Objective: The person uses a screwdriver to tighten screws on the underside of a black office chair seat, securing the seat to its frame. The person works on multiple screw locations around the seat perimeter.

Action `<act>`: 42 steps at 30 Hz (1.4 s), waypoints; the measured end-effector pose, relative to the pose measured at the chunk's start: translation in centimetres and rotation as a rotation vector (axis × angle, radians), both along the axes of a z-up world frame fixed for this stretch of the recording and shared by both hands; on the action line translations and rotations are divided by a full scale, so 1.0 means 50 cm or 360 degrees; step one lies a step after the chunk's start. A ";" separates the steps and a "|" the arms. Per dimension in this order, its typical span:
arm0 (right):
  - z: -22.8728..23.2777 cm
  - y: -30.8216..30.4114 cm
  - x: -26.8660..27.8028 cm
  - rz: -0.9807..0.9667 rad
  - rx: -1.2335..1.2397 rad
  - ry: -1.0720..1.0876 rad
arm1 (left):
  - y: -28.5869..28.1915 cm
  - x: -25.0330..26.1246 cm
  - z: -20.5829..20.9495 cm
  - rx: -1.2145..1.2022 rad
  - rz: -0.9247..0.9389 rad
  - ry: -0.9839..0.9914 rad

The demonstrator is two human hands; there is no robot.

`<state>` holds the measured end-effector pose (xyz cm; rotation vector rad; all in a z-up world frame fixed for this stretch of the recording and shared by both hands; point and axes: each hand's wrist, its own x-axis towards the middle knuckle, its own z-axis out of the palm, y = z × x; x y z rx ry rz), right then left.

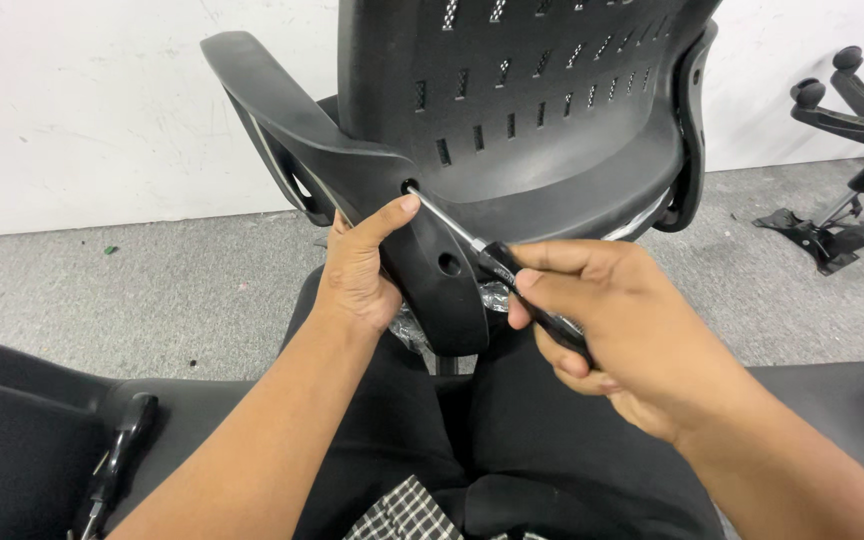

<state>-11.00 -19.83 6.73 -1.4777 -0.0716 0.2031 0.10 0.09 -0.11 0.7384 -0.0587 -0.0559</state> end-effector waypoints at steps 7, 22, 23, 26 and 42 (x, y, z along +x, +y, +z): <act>-0.002 0.030 -0.021 -0.0325 -0.1395 -0.0842 | 0.000 0.001 -0.008 -0.0010 -0.0001 -0.0058; -0.016 -0.007 0.002 -0.0138 -0.0220 -0.0196 | 0.005 0.009 -0.007 -0.0008 0.0075 -0.0103; -0.015 -0.010 0.002 -0.0141 -0.0263 -0.0251 | 0.010 0.016 -0.008 0.0016 0.0090 -0.0110; -0.016 -0.027 -0.007 -0.0304 -0.0703 -0.0362 | 0.032 0.032 -0.010 0.0074 0.0128 -0.0132; -0.016 -0.147 -0.007 -0.1040 -0.1266 -0.0285 | 0.179 0.124 0.012 0.0483 0.0352 0.0019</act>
